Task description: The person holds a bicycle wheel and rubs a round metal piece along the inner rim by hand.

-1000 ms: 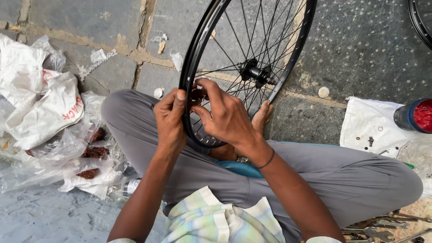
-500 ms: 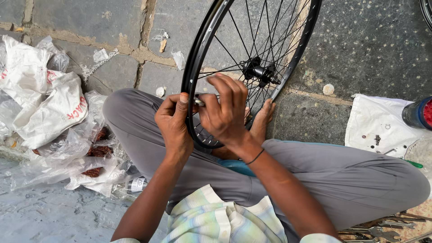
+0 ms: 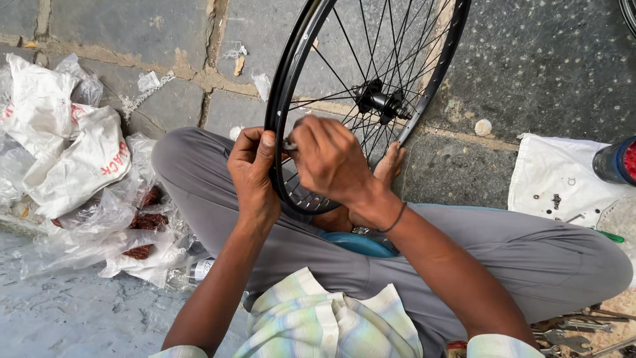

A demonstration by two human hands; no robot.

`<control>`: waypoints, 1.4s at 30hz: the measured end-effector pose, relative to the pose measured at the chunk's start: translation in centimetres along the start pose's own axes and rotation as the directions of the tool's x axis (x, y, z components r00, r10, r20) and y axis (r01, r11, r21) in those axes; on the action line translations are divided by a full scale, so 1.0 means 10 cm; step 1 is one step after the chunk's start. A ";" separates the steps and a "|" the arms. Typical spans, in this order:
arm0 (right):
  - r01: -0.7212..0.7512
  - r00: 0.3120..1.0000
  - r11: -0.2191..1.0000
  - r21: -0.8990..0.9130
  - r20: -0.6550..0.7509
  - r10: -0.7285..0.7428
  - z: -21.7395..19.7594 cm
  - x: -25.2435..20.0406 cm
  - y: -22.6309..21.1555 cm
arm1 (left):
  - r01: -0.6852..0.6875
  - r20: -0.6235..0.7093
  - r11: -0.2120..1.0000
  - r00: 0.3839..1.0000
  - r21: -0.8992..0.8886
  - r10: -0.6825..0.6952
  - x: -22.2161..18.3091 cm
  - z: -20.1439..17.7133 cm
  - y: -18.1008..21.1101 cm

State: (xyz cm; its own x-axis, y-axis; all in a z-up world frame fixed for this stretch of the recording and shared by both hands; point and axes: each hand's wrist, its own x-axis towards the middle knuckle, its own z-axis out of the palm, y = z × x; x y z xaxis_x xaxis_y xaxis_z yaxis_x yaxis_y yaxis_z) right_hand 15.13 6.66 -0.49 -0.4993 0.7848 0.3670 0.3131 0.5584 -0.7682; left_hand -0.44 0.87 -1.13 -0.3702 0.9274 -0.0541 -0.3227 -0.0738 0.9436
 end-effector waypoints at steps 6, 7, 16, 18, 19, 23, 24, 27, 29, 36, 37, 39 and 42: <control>0.151 0.892 0.981 -0.119 -0.411 -0.188 0.39 -0.24 0.12 | 0.031 -0.034 0.997 0.999 0.073 -0.028 -0.02 0.05 0.04; 0.018 0.883 0.996 0.089 -0.469 0.026 0.41 -0.28 0.08 | 0.038 -0.043 0.996 0.998 0.078 -0.035 -0.04 0.04 0.04; -0.095 0.994 0.850 0.519 0.101 0.049 -0.22 0.04 -0.01 | 0.024 0.000 0.999 1.000 0.026 -0.024 -0.05 0.01 -0.01; -0.137 0.977 0.793 0.594 0.215 0.007 -0.26 0.09 -0.02 | 0.010 0.016 0.999 1.000 0.044 -0.011 -0.09 0.01 0.00; -0.110 0.986 0.868 0.485 0.166 0.032 -0.24 0.07 -0.03 | 0.006 0.012 0.999 1.000 0.045 -0.006 -0.08 0.03 0.01; 0.128 0.954 0.954 -0.270 -0.230 -0.193 0.00 -0.03 -0.12 | -0.021 0.062 0.993 0.998 0.112 0.015 -0.09 0.17 0.16; 0.123 0.954 0.953 -0.276 -0.233 -0.191 0.01 -0.07 -0.14 | -0.041 0.102 0.990 0.994 0.134 0.028 -0.06 0.23 0.21; 0.073 0.944 0.986 -0.151 -0.308 -0.117 -0.05 -0.05 -0.14 | -0.336 0.279 0.866 0.929 0.371 0.241 0.10 0.30 0.45; -0.039 0.982 0.999 0.033 -0.185 0.044 -0.12 -0.14 -0.10 | -0.263 0.278 0.903 0.945 0.339 0.171 0.18 0.29 0.42; -0.157 0.852 0.938 0.308 -0.439 0.286 -0.07 -0.22 -0.15 | -0.307 0.268 0.888 0.938 0.342 0.220 0.31 0.22 0.36; -0.113 0.841 0.946 0.305 -0.478 0.255 -0.05 -0.24 -0.17 | -0.303 0.267 0.887 0.939 0.350 0.215 0.33 0.20 0.37; -0.070 0.824 0.951 0.300 -0.520 0.225 -0.02 -0.23 -0.17 | -0.323 0.342 0.905 0.913 0.278 0.220 0.39 0.24 0.40; -0.047 0.828 0.949 0.311 -0.519 0.211 0.04 -0.12 -0.11 | -0.274 0.381 0.932 0.909 0.236 0.171 0.44 0.30 0.43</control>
State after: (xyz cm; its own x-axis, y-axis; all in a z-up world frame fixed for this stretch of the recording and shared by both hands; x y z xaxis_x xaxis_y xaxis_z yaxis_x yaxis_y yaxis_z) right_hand 15.06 4.93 -0.30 0.0718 0.9073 0.4143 0.0694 0.4098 -0.9095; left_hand -0.88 5.74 3.69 -0.0599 0.9698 0.2366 0.0067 -0.2366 0.9716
